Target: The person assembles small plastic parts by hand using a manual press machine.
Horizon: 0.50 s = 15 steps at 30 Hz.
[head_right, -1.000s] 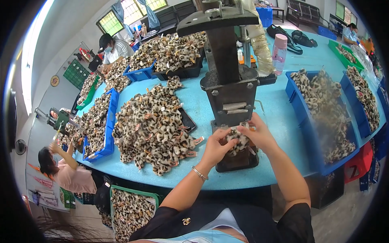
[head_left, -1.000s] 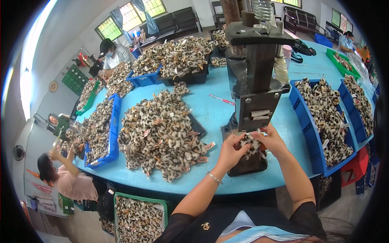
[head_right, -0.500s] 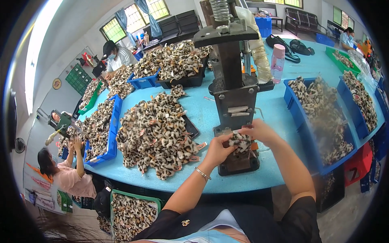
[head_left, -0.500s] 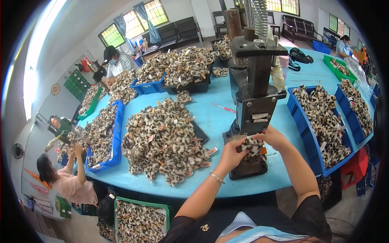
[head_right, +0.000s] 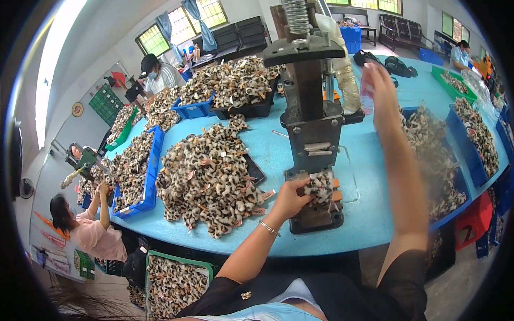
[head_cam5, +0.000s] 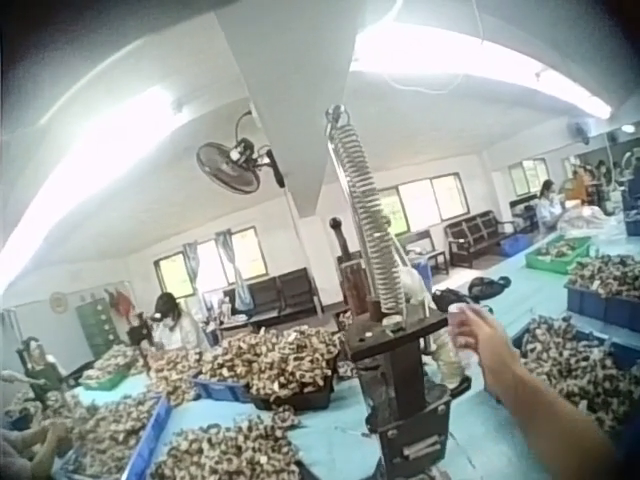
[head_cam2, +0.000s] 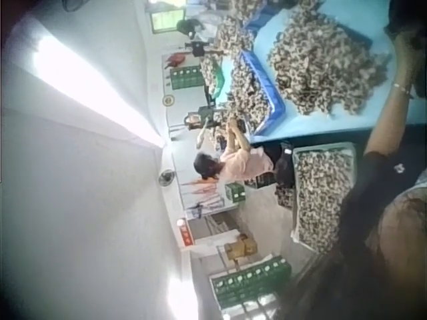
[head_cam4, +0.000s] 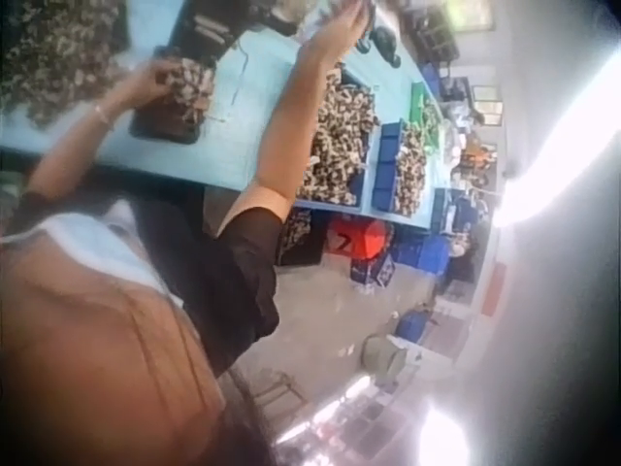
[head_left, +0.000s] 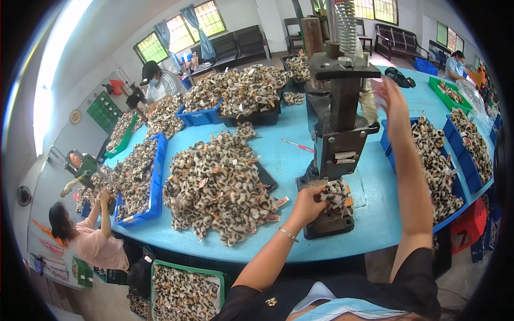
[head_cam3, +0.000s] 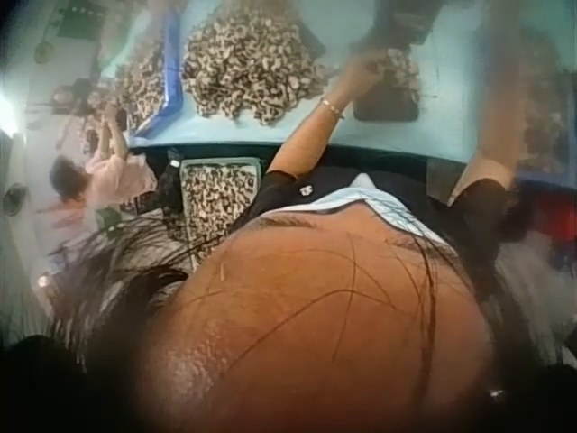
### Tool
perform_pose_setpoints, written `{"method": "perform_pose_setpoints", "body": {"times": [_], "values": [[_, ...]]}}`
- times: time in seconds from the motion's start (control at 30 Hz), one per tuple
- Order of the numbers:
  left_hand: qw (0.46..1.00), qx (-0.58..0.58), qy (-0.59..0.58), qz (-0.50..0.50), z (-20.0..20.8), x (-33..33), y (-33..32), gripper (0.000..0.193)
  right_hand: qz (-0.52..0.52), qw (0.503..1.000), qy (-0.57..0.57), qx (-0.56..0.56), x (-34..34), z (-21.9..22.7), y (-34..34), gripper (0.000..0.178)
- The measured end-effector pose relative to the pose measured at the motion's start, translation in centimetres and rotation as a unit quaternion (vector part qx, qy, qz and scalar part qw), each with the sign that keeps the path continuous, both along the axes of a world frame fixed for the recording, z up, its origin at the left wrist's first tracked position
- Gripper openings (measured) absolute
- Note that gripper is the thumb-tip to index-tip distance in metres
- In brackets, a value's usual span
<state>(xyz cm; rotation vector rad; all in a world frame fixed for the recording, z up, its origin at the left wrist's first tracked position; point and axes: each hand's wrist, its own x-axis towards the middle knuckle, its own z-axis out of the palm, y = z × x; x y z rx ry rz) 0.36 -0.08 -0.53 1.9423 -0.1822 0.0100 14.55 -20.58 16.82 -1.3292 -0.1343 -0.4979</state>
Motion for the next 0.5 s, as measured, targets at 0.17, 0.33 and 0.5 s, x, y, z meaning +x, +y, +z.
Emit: {"method": "perform_pose_setpoints", "body": {"times": [0.17,0.33,0.5], "values": [[0.996,-0.084,0.027,-0.021,-0.5,0.4,-0.5,0.045,0.4,0.905,0.14,-0.031,6.3,10.4,1.9,0.051],[0.997,-0.072,0.013,0.013,-0.9,-0.3,1.1,0.043,-0.18,0.899,-0.349,-0.194,-7.0,1.2,0.4,0.021],[0.999,-0.034,0.01,-0.008,-0.7,0.9,-0.3,0.044,0.188,0.906,-0.367,0.097,-10.2,2.8,0.4,0.024]]}}
